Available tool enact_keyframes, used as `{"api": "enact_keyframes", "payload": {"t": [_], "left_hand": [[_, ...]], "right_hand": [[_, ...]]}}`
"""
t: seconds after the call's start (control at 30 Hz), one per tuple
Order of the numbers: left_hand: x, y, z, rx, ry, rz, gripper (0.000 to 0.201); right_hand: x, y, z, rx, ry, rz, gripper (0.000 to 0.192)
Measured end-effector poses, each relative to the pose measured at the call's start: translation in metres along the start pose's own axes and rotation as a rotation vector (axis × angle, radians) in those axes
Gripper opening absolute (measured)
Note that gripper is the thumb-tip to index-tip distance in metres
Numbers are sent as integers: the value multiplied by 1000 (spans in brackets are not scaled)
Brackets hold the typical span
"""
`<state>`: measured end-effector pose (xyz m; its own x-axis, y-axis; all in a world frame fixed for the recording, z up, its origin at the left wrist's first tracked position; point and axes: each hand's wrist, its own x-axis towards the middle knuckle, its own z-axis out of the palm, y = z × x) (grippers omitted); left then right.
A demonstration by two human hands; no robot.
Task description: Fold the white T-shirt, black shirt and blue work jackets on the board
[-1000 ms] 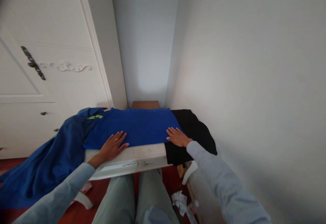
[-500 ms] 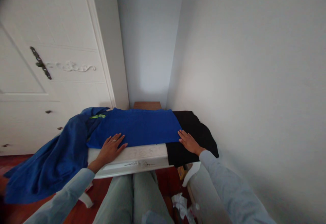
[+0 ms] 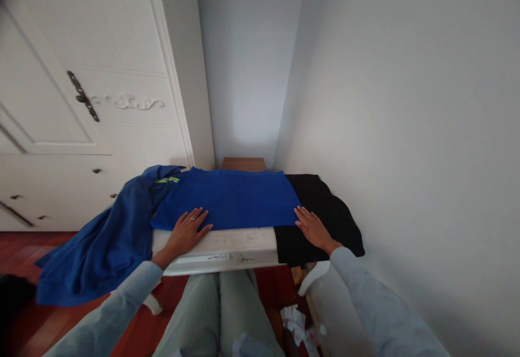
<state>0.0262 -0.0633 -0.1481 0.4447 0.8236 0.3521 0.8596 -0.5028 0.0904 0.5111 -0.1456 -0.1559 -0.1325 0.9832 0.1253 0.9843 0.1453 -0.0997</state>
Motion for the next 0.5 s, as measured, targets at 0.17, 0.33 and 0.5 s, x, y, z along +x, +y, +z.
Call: {"api": "enact_keyframes", "payload": {"t": [0.17, 0.33, 0.5], "left_hand": [[-1, 3, -3, -4, 2, 3, 65], [-2, 3, -1, -40, 27, -12, 63], [-5, 4, -1, -40, 36, -12, 62]], "right_hand": [[1, -4, -8, -9, -2, 15, 61], [-25, -42, -2, 44, 331, 80, 59], [-103, -119, 79, 266, 619, -109, 49]]}}
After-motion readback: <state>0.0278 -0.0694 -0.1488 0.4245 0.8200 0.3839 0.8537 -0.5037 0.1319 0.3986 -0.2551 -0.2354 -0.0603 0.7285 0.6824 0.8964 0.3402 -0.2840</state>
